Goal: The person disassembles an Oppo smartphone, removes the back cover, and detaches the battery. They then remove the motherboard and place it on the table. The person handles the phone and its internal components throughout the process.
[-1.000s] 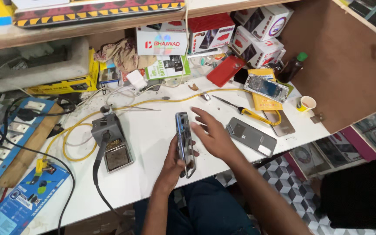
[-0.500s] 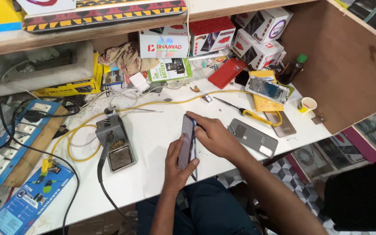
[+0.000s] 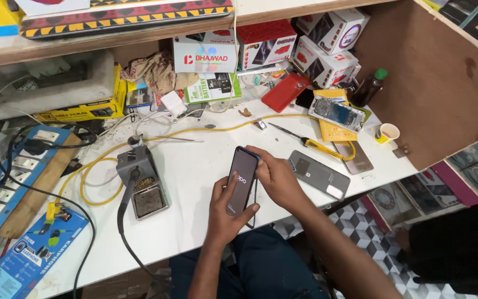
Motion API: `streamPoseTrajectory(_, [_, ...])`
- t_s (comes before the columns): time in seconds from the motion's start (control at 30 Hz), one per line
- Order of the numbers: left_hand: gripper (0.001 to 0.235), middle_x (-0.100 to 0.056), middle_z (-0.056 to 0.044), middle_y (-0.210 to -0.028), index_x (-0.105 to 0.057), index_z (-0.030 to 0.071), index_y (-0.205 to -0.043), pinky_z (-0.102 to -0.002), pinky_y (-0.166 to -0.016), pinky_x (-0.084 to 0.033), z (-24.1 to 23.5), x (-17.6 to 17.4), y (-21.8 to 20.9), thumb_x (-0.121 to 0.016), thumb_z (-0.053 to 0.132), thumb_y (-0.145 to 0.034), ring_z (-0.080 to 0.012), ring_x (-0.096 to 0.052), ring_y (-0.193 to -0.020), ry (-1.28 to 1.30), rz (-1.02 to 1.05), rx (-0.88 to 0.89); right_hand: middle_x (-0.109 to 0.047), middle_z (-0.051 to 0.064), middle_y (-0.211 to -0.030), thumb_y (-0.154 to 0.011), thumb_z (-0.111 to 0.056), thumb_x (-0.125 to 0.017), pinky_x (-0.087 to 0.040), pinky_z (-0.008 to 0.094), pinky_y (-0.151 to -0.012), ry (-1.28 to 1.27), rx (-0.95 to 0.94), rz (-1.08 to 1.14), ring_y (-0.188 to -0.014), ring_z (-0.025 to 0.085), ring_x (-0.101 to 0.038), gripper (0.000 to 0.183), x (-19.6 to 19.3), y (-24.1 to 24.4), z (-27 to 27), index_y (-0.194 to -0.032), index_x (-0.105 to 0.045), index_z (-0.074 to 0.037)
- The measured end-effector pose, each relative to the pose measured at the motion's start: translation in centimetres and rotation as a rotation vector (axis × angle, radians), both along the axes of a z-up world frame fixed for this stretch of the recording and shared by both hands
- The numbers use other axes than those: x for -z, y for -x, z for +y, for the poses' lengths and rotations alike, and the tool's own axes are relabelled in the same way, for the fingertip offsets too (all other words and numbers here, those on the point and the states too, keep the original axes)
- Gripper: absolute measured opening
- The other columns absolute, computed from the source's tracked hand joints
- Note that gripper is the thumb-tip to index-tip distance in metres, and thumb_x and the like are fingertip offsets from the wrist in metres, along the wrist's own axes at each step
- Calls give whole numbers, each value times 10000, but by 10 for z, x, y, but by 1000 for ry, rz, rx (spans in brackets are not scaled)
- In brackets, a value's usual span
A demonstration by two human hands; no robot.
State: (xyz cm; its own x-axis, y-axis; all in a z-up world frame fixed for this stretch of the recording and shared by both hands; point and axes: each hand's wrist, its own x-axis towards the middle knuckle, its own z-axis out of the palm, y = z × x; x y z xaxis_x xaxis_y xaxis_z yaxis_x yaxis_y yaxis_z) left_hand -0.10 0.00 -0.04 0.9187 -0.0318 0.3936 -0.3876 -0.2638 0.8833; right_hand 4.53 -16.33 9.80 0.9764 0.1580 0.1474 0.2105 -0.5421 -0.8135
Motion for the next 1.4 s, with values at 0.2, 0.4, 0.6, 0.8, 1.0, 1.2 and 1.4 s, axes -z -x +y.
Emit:
streamPoseTrajectory(0.2, [886,-520,-194,-1367,-521,152,-1495,-416,-945,-559,-3,-2,1,-928,295,-722,-341,-617,-1213,-86,-34,-18,-720,152,-897,-1017,-96,-460,-578,309,-802,-200,-94,21,-828,128,-640,430,21,-3,-23,-1410,-624,-39])
streamPoseTrajectory(0.4, [885,-538,-170,-1359,-532,164,-1481,-402,-908,-581,-4,-9,3,-930,305,-703,-324,-632,-1198,-141,13,-13,-685,74,-1219,-1071,-186,-432,-560,355,-1037,-491,-198,249,-1131,153,-657,425,34,-6,-42,-1446,-535,-13])
streamPoseTrajectory(0.6, [874,-556,-153,-1359,-538,157,-1474,-405,-924,-570,-5,-13,6,-923,306,-705,-309,-638,-1196,-145,37,-9,-640,166,-1107,-1076,-168,-450,-559,363,-1037,-305,-192,228,-1076,189,-648,499,45,-8,-55,-1558,-486,-42])
streamPoseTrajectory(0.8, [870,-549,-160,-1352,-555,163,-1454,-419,-919,-560,-5,-17,7,-932,323,-686,-330,-630,-1188,-221,46,-4,-662,175,-1288,-1060,-199,-392,-571,385,-1039,-544,-201,467,-1161,256,-693,473,63,-18,-69,-1454,-460,53])
streamPoseTrajectory(1.0, [857,-578,-170,-1323,-592,167,-1425,-422,-914,-554,-8,-24,8,-934,351,-662,-350,-636,-1164,-276,-34,16,-644,196,-1336,-1058,-188,-386,-561,397,-1058,-673,-203,503,-1200,278,-683,460,77,-17,-88,-1439,-458,59])
streamPoseTrajectory(1.2, [848,-594,-168,-1280,-592,150,-1420,-436,-917,-540,-10,-23,10,-934,360,-673,-360,-635,-1140,-295,9,1,-680,164,-1268,-1063,-228,-357,-581,367,-987,-564,-152,437,-1116,238,-694,476,75,-14,-83,-1454,-512,-7])
streamPoseTrajectory(1.4, [753,-598,-177,-1408,-521,11,-1479,-431,-1029,-513,3,6,-3,-828,221,-825,-325,-623,-1259,80,70,85,-733,155,-1122,-1070,-237,-349,-633,366,-863,-592,-75,365,-960,255,-740,458,84,-28,-73,-1394,-577,-8])
